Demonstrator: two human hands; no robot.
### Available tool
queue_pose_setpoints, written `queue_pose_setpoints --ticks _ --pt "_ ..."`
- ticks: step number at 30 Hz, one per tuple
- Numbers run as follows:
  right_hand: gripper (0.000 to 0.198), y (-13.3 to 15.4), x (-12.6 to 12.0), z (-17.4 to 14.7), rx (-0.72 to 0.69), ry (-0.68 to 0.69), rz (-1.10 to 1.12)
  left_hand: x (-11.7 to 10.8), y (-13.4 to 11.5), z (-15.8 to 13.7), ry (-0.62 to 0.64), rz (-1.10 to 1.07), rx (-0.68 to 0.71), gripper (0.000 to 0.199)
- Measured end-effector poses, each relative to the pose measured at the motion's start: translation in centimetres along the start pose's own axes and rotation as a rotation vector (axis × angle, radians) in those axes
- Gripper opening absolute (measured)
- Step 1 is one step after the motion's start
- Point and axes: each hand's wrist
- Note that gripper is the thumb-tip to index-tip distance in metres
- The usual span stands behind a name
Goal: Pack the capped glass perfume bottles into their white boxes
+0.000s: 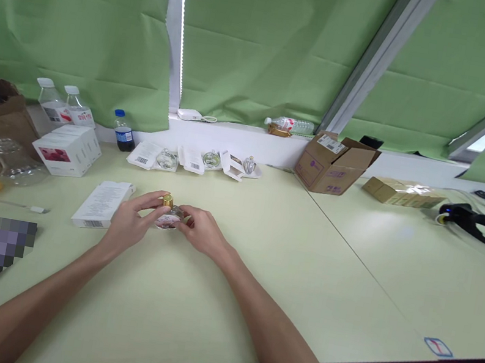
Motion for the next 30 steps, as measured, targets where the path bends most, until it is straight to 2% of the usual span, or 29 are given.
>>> queue_pose_setpoints --ticks 18,25,30 --pt "0.017 0.2 -0.1 -0.1 0.021 0.021 0.025 -0.3 -0.2 -0.1 0.051 0.065 0.047 0.033" --pt "0.021 0.6 -0.2 -0.1 0.026 0.031 0.013 0.6 -0.2 0.0 -0.029 -0.022 0.071 0.040" --pt "0.021 0.4 -0.1 -0.1 0.024 0.016 -0.018 0.8 -0.3 0.1 -0.058 -0.067 0.053 0.027"
Point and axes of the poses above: each hand's wrist, its own z-axis towards the middle knuckle, its own x-axis out of the palm, y = z × x, and after that the axes turned 14 degrees about x, right-handed
